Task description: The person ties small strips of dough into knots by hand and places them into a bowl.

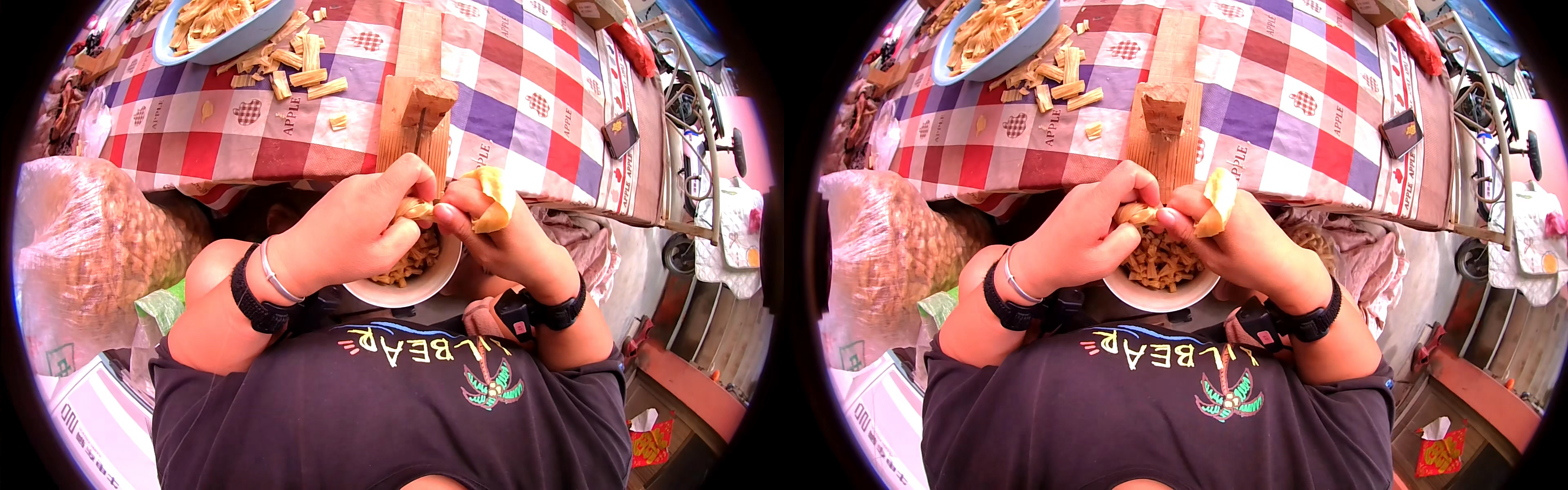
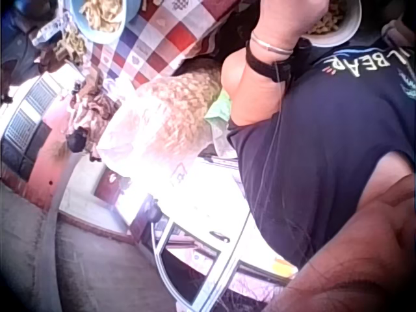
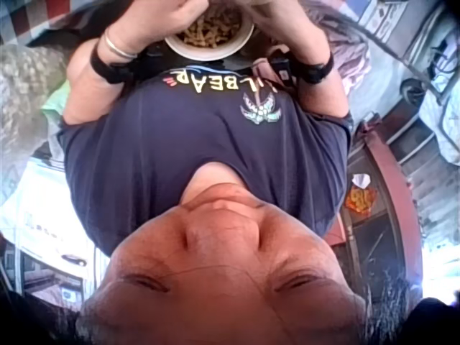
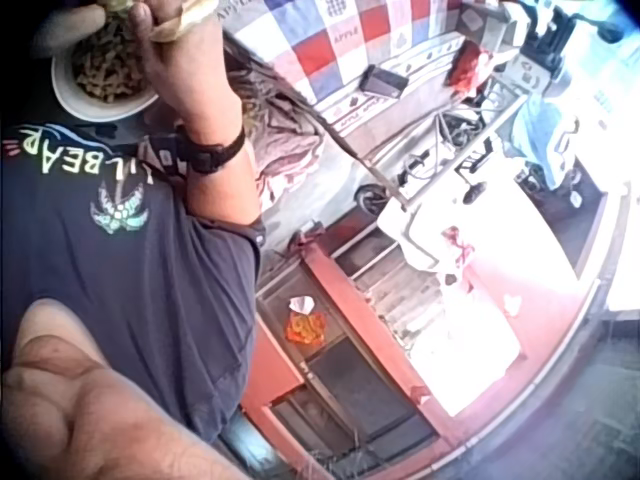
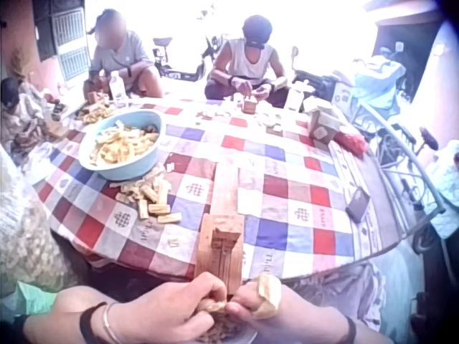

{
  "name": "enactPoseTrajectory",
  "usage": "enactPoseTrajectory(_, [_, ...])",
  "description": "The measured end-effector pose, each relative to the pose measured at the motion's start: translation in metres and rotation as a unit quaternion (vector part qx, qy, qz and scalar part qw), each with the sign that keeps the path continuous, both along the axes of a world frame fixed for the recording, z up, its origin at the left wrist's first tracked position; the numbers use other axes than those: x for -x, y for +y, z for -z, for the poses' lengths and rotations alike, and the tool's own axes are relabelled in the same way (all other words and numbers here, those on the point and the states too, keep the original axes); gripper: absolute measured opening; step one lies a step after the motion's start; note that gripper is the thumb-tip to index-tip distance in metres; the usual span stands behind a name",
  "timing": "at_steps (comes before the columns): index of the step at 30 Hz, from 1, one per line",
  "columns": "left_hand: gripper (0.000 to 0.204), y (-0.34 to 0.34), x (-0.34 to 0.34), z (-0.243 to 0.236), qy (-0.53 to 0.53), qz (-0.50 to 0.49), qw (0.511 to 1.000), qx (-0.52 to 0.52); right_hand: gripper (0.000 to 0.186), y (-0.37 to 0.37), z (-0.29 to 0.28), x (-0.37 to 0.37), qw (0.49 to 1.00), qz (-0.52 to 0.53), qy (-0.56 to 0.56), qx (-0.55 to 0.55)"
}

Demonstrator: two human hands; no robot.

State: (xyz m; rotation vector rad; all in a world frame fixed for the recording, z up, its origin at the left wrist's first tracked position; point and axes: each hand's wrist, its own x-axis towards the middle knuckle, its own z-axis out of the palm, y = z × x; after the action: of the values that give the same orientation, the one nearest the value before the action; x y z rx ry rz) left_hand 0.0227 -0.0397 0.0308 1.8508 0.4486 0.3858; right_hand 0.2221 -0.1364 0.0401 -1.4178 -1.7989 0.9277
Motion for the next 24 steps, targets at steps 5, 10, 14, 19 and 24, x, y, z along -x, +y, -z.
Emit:
enactPoseTrajectory(5, [0.016, 0.001, -0.001, -0.013, -0.002, 0.015, 0.997, 0.079, 0.020, 0.002, -0.003, -0.007, 0.999, -0.012, -0.002, 0.040])
enactPoseTrajectory(10, [0.012, 0.000, -0.001, -0.012, -0.021, 0.002, 0.968, 0.249, 0.022, 0.001, -0.005, -0.004, 0.999, -0.007, 0.037, -0.002])
enactPoseTrajectory(14, [0.010, 0.028, 0.019, -0.014, -0.029, -0.031, 0.965, 0.260, 0.028, 0.002, -0.012, -0.007, 0.994, 0.097, 0.045, -0.020])
enactPoseTrajectory(19, [0.012, 0.032, 0.021, -0.006, -0.011, -0.100, 0.990, 0.100, 0.037, 0.006, 0.009, 0.003, 0.969, 0.139, 0.185, 0.082])
enactPoseTrajectory(24, [0.032, 0.015, 0.008, -0.009, -0.129, -0.089, 0.957, 0.242, 0.035, 0.002, 0.009, 0.010, 0.894, 0.017, 0.304, 0.328])
